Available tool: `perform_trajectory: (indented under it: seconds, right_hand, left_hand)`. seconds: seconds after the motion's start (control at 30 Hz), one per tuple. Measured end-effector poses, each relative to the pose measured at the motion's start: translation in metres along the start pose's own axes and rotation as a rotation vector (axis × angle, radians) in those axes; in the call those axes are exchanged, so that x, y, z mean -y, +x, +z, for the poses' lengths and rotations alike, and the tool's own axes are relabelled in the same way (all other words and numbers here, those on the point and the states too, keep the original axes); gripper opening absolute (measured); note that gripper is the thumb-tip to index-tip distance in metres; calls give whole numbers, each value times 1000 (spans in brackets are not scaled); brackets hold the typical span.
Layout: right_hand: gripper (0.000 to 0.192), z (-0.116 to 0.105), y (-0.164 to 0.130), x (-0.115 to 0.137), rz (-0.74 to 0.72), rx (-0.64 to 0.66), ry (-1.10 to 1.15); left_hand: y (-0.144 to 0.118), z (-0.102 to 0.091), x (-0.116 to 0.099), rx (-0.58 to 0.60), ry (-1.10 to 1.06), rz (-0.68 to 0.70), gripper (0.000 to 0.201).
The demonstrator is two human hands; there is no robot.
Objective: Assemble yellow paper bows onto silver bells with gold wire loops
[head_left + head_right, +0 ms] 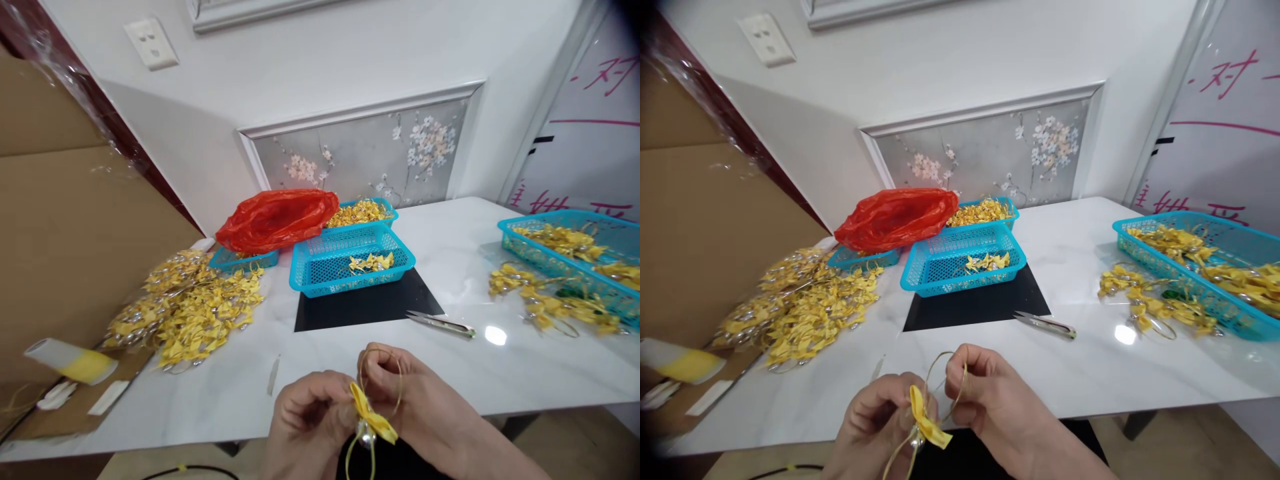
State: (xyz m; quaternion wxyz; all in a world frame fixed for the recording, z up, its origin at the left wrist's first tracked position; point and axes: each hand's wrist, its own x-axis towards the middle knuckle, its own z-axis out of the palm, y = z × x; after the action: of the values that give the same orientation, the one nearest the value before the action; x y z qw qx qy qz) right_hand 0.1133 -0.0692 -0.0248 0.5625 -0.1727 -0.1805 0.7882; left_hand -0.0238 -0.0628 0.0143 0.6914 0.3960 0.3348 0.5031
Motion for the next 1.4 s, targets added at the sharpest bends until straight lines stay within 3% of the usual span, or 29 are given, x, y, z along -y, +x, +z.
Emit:
perform_trajectory:
  seconds: [0.2, 0.4, 0.57, 0.73, 1.03, 1.17, 1.3, 1.4]
  right_hand:
    - [26, -1, -2, 2, -22, -130, 194]
    - [40, 2, 1, 12, 10, -284, 399]
    - [9, -1, 4, 15, 11, -402, 452]
    - [11, -1, 5, 19, -28, -471, 484]
    - [24, -7, 4, 22, -88, -466, 495]
    - [19, -6, 4, 24, -101, -473, 459]
    - [14, -6, 1, 22, -102, -457, 387]
    - [22, -6, -4, 18, -149, -421, 327]
  left_hand:
    - [-1, 9, -2, -80, -81, -70, 21]
    - [-2, 8, -1, -79, -48, -112, 22]
    - [-1, 2, 2, -34, -39, -96, 19]
    - [-1, -4, 4, 30, -28, -109, 14]
    - [-4, 1, -1, 1, -33, -107, 15]
    - [-3, -2, 1, 30, -43, -94, 13]
    - [-2, -2, 1, -22, -22, -80, 14]
    - [-2, 1, -1, -58, -21, -74, 17]
